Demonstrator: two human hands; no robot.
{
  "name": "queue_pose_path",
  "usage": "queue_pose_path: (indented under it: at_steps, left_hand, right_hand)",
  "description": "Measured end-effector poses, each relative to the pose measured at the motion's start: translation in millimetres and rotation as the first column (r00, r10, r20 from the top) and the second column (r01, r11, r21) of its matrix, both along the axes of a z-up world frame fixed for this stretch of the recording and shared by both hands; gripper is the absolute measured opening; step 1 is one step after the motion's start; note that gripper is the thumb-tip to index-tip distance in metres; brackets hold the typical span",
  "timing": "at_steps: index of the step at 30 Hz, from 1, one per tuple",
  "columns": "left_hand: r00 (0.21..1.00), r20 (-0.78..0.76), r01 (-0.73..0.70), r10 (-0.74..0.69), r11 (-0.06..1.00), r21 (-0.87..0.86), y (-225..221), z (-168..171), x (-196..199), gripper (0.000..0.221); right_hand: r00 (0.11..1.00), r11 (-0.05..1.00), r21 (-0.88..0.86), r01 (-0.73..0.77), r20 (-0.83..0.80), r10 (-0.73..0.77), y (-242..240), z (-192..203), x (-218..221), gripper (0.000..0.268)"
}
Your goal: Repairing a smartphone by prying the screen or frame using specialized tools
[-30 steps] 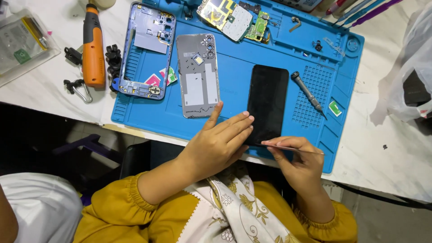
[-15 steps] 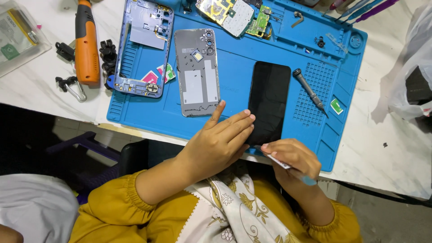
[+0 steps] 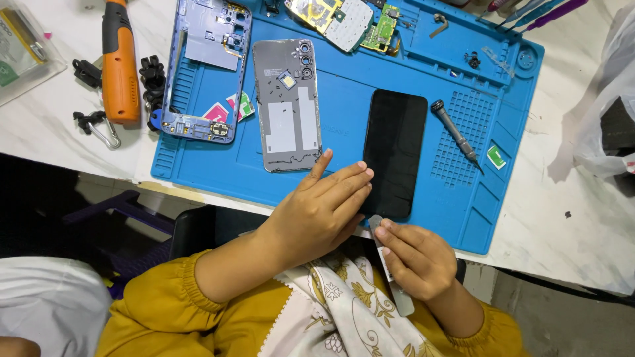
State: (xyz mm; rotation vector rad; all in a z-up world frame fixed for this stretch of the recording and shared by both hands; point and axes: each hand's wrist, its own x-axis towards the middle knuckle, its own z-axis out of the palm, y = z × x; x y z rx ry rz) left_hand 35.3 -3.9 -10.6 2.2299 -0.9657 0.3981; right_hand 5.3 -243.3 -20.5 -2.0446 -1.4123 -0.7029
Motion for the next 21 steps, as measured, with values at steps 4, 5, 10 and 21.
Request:
queue_pose_path:
  at_steps: [4,5,10,21]
  left_hand:
    - [1.0,0.006,-0.003,0.003,1.0,0.005,-1,-1,0,0.026]
    - [1.0,0.004,-0.002,0.002,1.0,0.001,-1,-1,1,0.026]
    - [1.0,0.0,0.005,-0.005,1.0,-0.017,0,0,1,0.027]
    - [1.0,0.021,-0.007,0.008,1.0,-0.013,0,-3,1,0.029]
  right_hand:
    - [0.997,0.999,0.026,0.047,-0.061,-0.045,1,9,-1,0.011]
    - [0.954,0.992,0.091,0.087,-0.294,-0.057,-4,10,-2,0.01]
    - [0.874,0.979,0.157,0.131,-0.484,-0.04,-2,20,9,0.008]
    - [0.825,0.968,0.185,0.168,-0.564,-0.036,-3,18,7,0.02]
